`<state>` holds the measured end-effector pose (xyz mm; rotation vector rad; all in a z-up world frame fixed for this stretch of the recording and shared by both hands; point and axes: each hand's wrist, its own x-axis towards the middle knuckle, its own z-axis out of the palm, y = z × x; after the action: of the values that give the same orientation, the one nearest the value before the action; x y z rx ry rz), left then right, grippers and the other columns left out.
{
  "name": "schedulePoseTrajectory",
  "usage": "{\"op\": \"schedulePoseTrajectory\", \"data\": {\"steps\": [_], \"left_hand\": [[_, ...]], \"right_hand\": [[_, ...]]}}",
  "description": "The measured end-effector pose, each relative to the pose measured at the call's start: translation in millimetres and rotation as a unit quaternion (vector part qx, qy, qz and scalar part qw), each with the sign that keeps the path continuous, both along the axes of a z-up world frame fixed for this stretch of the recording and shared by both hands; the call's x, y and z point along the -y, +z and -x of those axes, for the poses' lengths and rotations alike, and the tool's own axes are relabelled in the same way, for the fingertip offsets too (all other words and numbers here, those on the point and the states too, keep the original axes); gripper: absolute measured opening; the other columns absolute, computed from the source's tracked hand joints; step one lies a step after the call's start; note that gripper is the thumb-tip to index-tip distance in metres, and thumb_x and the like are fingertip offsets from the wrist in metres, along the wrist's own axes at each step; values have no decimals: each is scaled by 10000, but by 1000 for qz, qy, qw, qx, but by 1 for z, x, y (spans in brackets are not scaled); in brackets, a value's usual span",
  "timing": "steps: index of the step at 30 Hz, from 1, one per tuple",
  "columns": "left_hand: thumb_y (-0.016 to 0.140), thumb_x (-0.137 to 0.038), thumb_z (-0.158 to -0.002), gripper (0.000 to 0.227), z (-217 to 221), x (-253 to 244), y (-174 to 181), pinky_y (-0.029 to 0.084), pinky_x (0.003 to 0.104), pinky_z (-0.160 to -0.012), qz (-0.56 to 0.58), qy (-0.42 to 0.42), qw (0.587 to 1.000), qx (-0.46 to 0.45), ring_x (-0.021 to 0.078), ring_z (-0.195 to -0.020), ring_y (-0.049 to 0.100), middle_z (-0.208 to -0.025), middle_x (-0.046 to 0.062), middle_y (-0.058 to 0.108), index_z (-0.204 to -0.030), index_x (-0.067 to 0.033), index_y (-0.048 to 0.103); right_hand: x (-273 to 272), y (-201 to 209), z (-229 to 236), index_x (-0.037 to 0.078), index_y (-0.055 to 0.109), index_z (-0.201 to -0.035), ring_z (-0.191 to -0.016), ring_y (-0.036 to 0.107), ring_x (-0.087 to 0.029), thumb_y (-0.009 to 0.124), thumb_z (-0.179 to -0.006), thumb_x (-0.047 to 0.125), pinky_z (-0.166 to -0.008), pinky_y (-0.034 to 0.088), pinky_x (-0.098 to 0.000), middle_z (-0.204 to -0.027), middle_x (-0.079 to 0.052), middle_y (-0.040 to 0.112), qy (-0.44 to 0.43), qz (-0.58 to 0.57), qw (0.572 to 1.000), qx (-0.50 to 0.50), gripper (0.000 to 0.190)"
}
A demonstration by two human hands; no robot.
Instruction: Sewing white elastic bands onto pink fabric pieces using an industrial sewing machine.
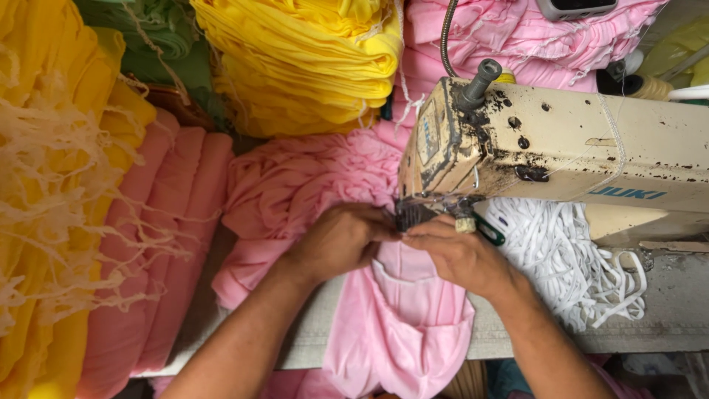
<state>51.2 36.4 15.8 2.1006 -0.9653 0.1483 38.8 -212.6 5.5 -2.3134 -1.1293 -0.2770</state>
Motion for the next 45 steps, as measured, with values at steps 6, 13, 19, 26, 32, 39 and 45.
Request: {"op": "schedulePoseTrajectory", "data": {"steps": [6,13,19,26,32,39,45], "left_hand": [[692,-91,-794,287,-18,1,-27,558,398,-922,-77,-1,995,69,285,-1078,688,-1057,82,740,-1066,-107,780],[705,-158,-796,218,-18,13,-37,560,340,-887,-71,66,994,49,231,-1006,696,-981,28,710,-998,-158,788],[690,-183,-824,197,-19,15,-45,528,314,-922,-67,94,990,83,198,-1053,664,-1051,-9,691,-1001,-186,778],[653,-261,-878,198,29,37,-33,468,464,-973,-51,175,981,60,325,-1098,607,-1132,104,653,-981,-157,786],[373,-572,-1027,720,47,74,-38,358,627,-1086,-145,261,951,76,468,-1297,501,-1411,291,536,-1525,-55,430],[135,-661,-1030,822,50,80,-53,146,661,-1213,-284,263,916,111,449,-1464,327,-1551,286,382,-1580,-70,289],[168,-641,-1031,769,45,76,-54,91,774,-1166,-284,261,914,126,404,-1480,338,-1578,236,389,-1571,-120,337]], "right_hand": [[3,-10,-3,115,777,-1113,-990,726,-357,501,-902,-12,-879,571,-451,-1103,-129,755,-37,28,999,-6,370],[8,-18,-2,146,773,-1131,-1022,735,-315,490,-940,46,-898,570,-412,-1134,-94,758,-71,25,997,-8,357],[12,-11,4,124,776,-1117,-1030,729,-318,584,-903,76,-893,573,-409,-1123,-109,755,-121,17,992,11,291],[63,19,33,81,789,-1035,-1007,720,-347,825,-818,154,-873,575,-425,-1060,-131,749,-214,-26,973,86,232],[210,16,80,-44,831,-1255,-970,657,-294,920,-1218,7,-886,500,-401,-1108,-168,729,-472,-8,852,227,110],[224,-28,95,-61,783,-1359,-1395,635,-432,515,-1278,80,-1118,501,-490,-1388,-254,732,-510,54,838,186,313],[212,-15,75,9,829,-1125,-1095,669,-352,678,-1276,49,-1004,505,-470,-1096,-125,733,-507,19,822,258,216]]}}
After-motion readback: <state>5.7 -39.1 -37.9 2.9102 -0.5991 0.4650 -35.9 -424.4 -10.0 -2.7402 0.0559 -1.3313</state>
